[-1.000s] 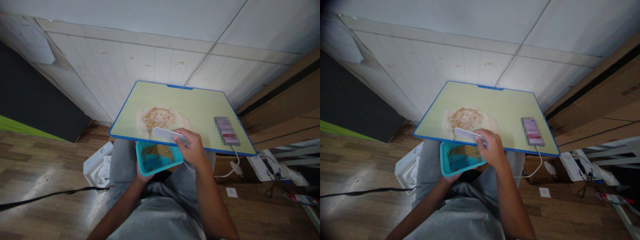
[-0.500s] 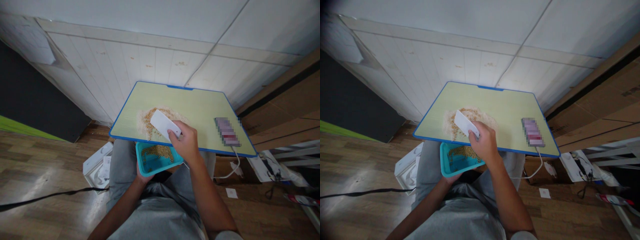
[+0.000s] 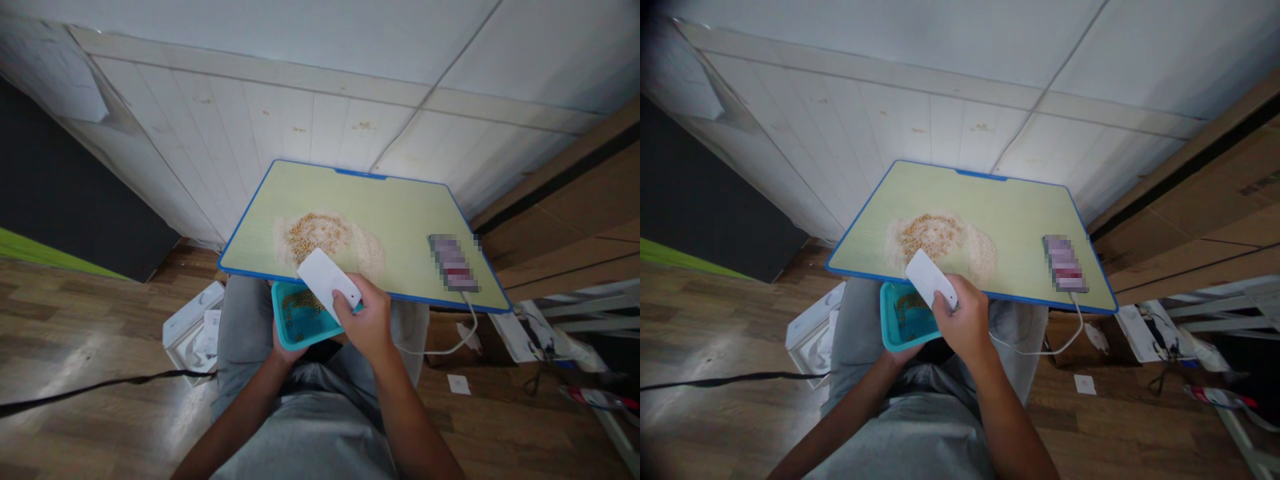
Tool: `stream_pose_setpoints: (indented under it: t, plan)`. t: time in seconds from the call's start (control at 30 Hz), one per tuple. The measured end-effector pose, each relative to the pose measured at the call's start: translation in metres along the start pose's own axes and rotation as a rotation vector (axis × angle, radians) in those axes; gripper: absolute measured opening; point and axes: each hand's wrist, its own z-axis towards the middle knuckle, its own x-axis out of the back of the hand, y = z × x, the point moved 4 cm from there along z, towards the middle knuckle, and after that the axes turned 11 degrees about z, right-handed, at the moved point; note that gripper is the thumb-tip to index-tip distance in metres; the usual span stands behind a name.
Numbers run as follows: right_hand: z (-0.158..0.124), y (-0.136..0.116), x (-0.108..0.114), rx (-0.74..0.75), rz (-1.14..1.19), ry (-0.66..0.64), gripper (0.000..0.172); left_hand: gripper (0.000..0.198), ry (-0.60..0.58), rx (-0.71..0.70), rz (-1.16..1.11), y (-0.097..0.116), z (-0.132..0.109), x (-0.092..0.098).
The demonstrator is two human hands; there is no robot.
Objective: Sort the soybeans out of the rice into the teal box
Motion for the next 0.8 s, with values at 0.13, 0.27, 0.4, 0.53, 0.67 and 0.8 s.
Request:
stream_pose_setpoints:
  t: [0.13,0.27,0.4,0.53,0.67,0.8]
  plan:
    - [-0.006,0.003,0.006,-0.048,-0.058,0.094,0.012,0.079,-0.002,0.007,0.017,0.000,0.000,-0.009]
    - [-0.008,-0.002,-0.002,-0.024,-0.005,0.050,0.014,0.072,0.003,-0.013,0.017,0.000,0.001,-0.004]
    - [-0.008,-0.001,-0.008,-0.029,0.000,0.029,0.013,0.073,0.008,-0.025,0.001,0.000,0.000,0.003]
    - [-0.009,0.009,-0.001,-0.093,-0.035,0.092,0.013,0.080,-0.002,0.005,-0.006,0.000,0.001,-0.003]
    - [-0.010,0.018,0.005,-0.152,-0.035,0.160,0.015,0.083,0.022,-0.002,0.003,0.001,0.002,-0.014]
    - [-0.011,0.022,0.008,-0.181,-0.048,0.226,0.016,0.082,0.094,-0.004,0.029,0.002,0.001,-0.021]
